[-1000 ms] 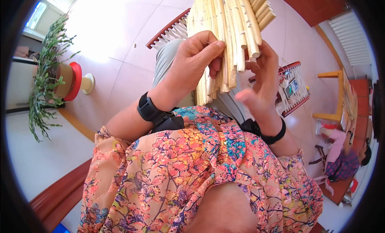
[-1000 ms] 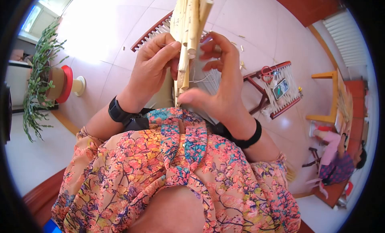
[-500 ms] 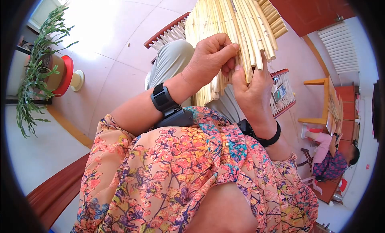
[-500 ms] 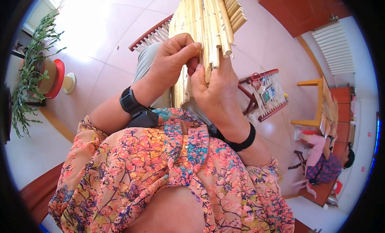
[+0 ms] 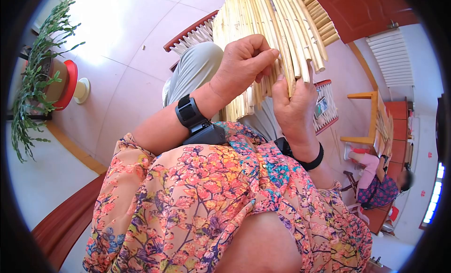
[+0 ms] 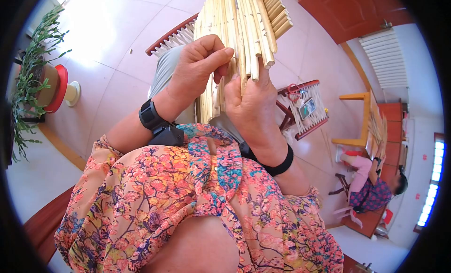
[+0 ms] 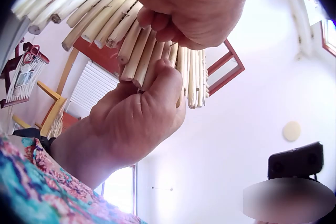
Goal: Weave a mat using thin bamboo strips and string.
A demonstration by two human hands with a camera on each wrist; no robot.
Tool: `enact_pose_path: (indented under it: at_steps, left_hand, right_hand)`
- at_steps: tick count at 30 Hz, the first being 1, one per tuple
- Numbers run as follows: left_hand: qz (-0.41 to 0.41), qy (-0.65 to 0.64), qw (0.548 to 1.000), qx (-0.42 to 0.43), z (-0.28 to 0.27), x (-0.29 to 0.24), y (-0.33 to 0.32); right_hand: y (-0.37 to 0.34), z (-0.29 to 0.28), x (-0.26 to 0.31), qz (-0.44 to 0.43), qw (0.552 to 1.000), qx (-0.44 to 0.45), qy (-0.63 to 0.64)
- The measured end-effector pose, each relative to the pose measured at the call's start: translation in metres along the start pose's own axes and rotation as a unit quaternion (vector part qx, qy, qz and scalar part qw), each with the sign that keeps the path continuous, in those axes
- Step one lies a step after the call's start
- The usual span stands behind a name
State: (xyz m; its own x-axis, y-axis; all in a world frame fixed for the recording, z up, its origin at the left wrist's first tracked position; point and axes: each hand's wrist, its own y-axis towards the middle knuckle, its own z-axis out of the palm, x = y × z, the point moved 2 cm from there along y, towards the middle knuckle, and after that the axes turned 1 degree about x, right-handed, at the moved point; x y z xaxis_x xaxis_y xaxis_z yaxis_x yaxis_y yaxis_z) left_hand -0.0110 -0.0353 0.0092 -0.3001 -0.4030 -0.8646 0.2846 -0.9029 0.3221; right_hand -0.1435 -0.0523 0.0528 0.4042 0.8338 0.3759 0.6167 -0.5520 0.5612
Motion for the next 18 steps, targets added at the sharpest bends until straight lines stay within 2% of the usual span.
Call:
enact_pose_path:
  at_steps: [4,6,7,9,12,15,18]
  left_hand:
    - [0.0,0.012,1.0,-0.002,-0.001,-0.0055,-0.0019]
    - [0.014,0.099,0.995,-0.012,0.0004,-0.0099,-0.0033]
    - [0.013,0.1,0.995,-0.014,-0.0004,-0.008,-0.0025]
    - [0.0,0.012,1.0,-0.006,-0.002,-0.0023,0.0007]
    - [0.004,-0.023,1.0,-0.014,-0.0011,-0.0006,0.0038]
    - [0.02,0.037,0.999,-0.025,-0.0018,-0.0071,-0.0011]
    - [0.024,0.029,0.999,-0.037,-0.0037,-0.008,-0.0032]
  right_hand:
    - [-0.0015,-0.0003,-0.0008,-0.01,1.0,0.0,-0.009]
    - [-0.0011,-0.0001,-0.002,-0.006,1.0,0.011,-0.009]
    - [-0.0007,-0.0005,-0.0017,-0.006,1.0,0.008,-0.002]
    - [-0.0012,-0.0009,-0.0024,-0.003,1.0,0.003,0.005]
    - [0.0,-0.0017,-0.0043,-0.029,1.0,-0.01,-0.009]
    - [-0.0009,-0.0018,-0.0047,-0.011,1.0,0.002,-0.01]
    - [-0.0012,-0.0017,-0.0013,-0.049,0.998,-0.03,0.01]
